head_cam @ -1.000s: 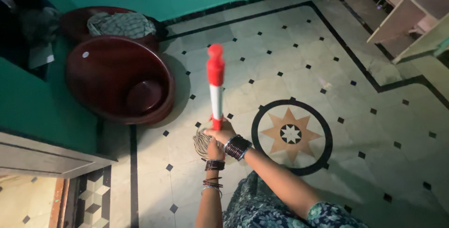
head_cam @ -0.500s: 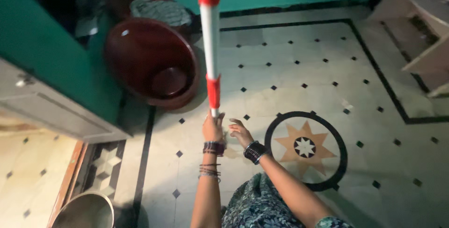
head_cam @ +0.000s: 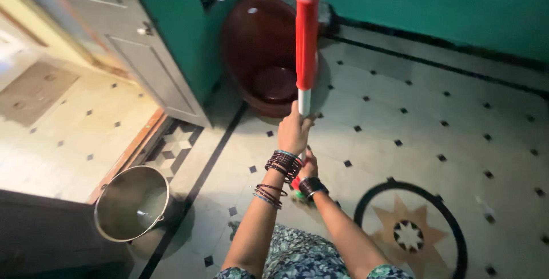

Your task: The person mops a tiled floor using a string mop and a metal bucket of water. They repeatedly dip the mop into the bucket, wring it out, and scrub the floor in a room with green walls and a decorative tile pattern.

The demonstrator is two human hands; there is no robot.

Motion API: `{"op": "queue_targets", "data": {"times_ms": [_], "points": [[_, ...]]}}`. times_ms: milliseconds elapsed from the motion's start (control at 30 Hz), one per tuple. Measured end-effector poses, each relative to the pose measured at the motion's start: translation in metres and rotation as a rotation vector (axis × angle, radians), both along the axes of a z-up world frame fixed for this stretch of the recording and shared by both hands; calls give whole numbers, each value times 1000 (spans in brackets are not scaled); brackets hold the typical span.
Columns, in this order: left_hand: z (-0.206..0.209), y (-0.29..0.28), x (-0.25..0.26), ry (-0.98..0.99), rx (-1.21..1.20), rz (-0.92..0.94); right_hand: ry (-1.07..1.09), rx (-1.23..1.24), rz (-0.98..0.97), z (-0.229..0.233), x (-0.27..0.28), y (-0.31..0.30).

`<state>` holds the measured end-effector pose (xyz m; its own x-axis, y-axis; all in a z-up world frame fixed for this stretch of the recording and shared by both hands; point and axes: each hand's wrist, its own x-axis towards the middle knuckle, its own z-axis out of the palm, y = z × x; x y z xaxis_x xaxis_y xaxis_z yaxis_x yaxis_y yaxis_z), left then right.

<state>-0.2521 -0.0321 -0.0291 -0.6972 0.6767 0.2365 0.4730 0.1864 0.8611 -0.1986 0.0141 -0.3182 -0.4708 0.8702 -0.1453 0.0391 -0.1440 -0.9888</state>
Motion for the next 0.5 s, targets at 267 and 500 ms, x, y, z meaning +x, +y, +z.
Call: {"op": "queue_targets", "data": {"times_ms": [267,500], "points": [[-7,-28,-127,-196,181,-16,-283,604,246,3,-78,6],[-206,-95,-230,-144,124,323,-413,812,489,50,-197,-16]]}}
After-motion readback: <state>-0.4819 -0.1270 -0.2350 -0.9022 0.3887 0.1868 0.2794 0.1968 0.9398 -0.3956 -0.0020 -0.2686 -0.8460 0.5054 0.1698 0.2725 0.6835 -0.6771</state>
